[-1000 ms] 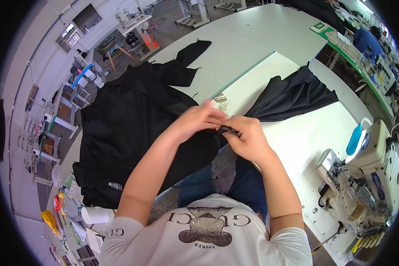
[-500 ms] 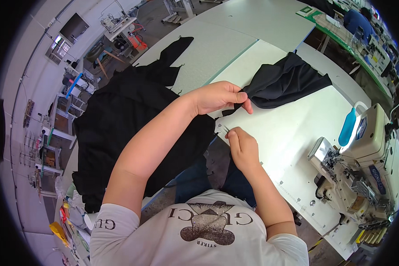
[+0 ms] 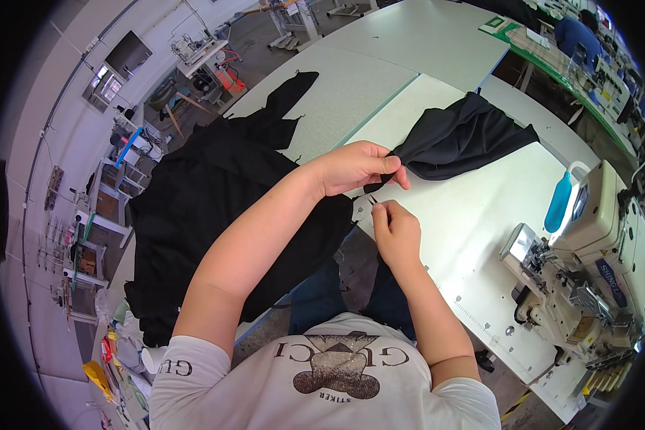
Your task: Inspecting and trimming loose threads from black garments at a textile manufacturing workstation.
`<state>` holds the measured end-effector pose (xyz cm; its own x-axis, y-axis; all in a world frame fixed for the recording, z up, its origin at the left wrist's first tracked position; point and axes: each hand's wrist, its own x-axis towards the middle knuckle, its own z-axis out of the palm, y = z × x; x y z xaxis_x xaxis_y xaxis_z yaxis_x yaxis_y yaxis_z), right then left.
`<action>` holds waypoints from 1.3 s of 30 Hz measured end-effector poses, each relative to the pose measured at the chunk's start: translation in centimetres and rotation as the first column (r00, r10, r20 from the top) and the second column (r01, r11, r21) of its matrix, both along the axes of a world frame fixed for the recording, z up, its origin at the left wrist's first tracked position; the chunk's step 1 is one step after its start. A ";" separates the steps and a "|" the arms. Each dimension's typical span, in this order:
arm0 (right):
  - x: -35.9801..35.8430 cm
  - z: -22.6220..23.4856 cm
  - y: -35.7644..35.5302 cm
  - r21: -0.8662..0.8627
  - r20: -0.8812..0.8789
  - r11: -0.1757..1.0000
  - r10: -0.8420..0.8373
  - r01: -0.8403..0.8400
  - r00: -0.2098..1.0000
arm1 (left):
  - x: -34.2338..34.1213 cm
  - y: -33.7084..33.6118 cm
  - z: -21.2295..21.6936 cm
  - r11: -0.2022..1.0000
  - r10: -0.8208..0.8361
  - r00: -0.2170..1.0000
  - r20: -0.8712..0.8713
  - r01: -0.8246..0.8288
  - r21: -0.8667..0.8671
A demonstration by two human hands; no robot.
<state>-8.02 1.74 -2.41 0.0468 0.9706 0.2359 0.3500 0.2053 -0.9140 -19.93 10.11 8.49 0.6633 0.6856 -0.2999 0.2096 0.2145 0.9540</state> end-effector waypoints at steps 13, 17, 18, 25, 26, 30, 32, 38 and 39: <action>2.6 2.5 -2.5 0.497 -0.175 0.864 0.010 0.080 0.985 | -3.9 -4.4 3.4 0.938 0.041 0.745 0.666 -0.258 0.230; 5.9 5.7 0.0 0.523 -0.292 0.755 -0.278 0.396 0.915 | -8.4 -10.4 5.2 0.879 0.071 0.526 0.847 -0.435 0.196; 7.0 5.9 1.2 0.557 -0.232 0.730 -0.321 0.396 0.918 | -9.9 -11.8 5.8 0.824 0.000 0.513 0.858 -0.486 0.291; 6.9 3.4 4.5 0.684 -0.085 0.661 -0.347 0.308 0.934 | -20.5 -25.8 13.7 0.796 -0.404 -0.255 0.879 -0.572 0.200; 6.3 3.1 4.3 0.676 -0.106 0.661 -0.352 0.327 0.930 | -23.3 -29.2 14.7 0.756 -0.373 -0.047 0.927 -0.594 0.275; 5.1 3.7 3.2 0.737 -0.080 0.589 -0.410 0.331 0.908 | -32.6 -38.0 13.6 0.562 -0.445 0.006 0.895 -0.777 0.285; 4.4 2.1 3.9 0.652 -0.162 0.655 -0.372 0.382 0.914 | -34.8 -39.3 12.9 0.418 -0.400 0.027 0.916 -0.884 0.208; 0.4 4.9 10.9 0.254 0.264 0.964 0.006 -0.076 0.965 | -38.5 -23.2 6.6 0.377 0.837 0.221 0.500 -0.896 -0.236; 0.7 6.4 13.7 0.349 0.363 0.927 0.002 -0.138 0.932 | -38.6 -19.1 7.0 0.480 0.821 0.324 0.470 -0.837 -0.263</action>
